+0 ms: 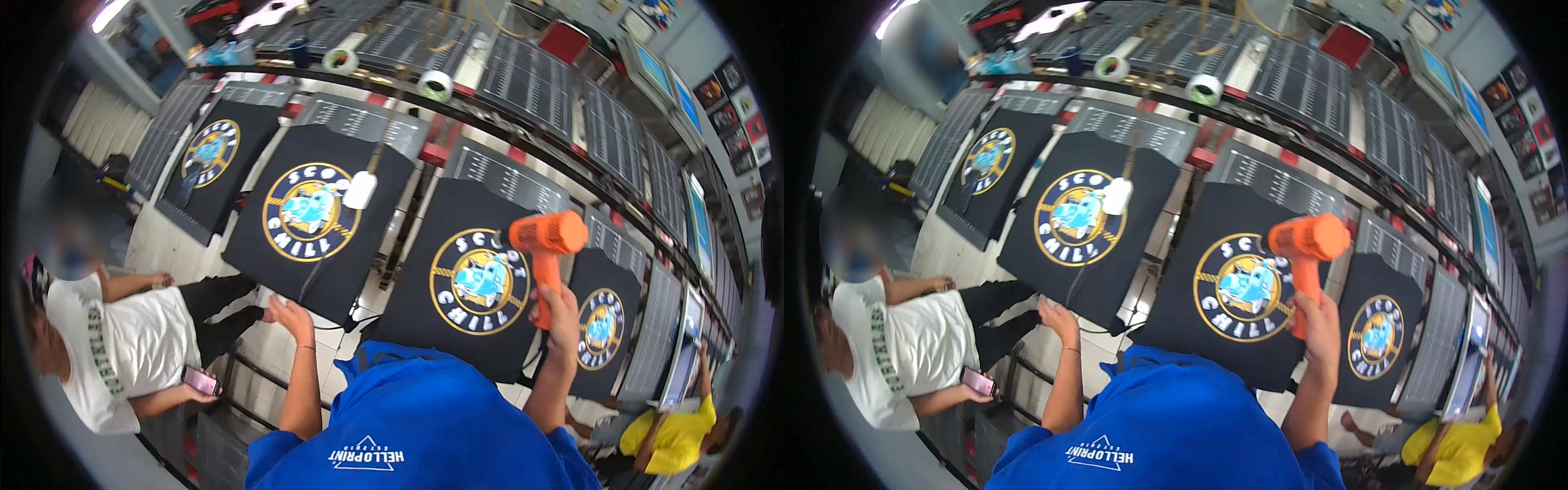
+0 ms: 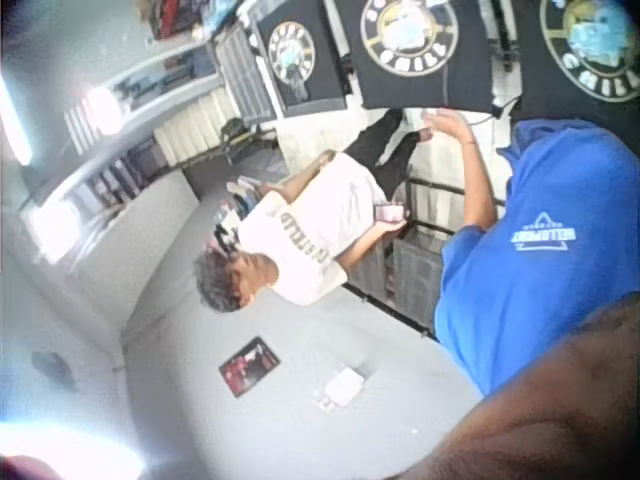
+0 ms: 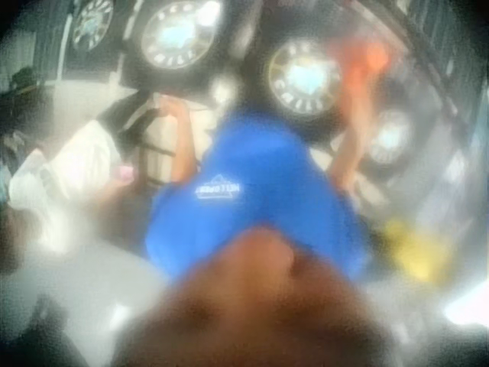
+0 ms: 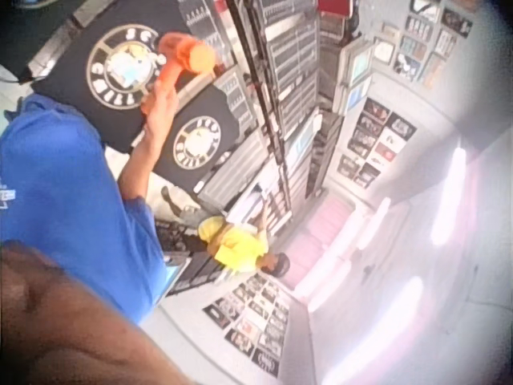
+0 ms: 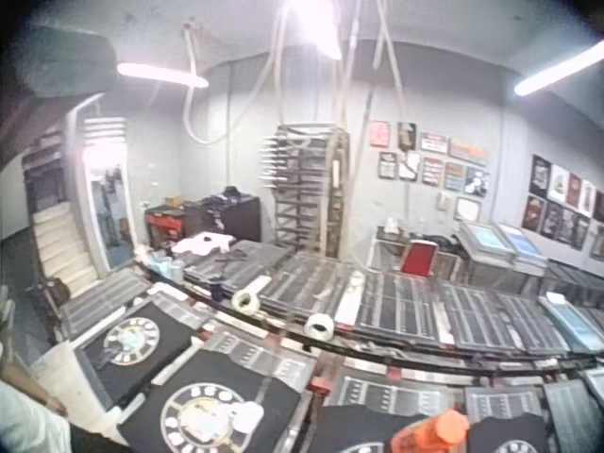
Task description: The person uses a heat gun to dry the ink on several t-shirts mounted on a screen printing rack, moving the nozzle across the graphic area of each shirt one by one.
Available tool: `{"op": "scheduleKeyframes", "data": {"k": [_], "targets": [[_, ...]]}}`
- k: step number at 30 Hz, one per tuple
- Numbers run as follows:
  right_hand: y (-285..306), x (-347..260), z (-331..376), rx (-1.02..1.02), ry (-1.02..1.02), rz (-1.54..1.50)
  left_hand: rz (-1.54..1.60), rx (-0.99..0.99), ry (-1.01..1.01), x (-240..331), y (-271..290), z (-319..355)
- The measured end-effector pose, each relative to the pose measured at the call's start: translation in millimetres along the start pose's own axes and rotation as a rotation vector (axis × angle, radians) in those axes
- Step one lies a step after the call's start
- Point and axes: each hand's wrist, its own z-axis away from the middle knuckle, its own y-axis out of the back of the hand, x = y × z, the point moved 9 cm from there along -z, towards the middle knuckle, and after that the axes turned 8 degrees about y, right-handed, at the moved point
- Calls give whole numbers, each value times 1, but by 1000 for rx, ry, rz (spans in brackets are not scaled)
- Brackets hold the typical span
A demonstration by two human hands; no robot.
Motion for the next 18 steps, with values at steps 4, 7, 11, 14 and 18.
{"op": "scheduleKeyframes", "data": {"k": [4,7,11,14,18], "targets": [[-13,10,-22,-11,13,72,-72,116,-63,55,13,12],[-16,13,-29,-40,-10,36,253,-83,-91,113,22,10],[-22,16,-25,-48,-27,83,1027,-764,-68,210,44,29],[3,27,-20,-96,-56,125,1455,-1038,-687,342,143,106],[109,57,-25,11,-66,-12,1259,-1773,-1229,453,157,243]]}}
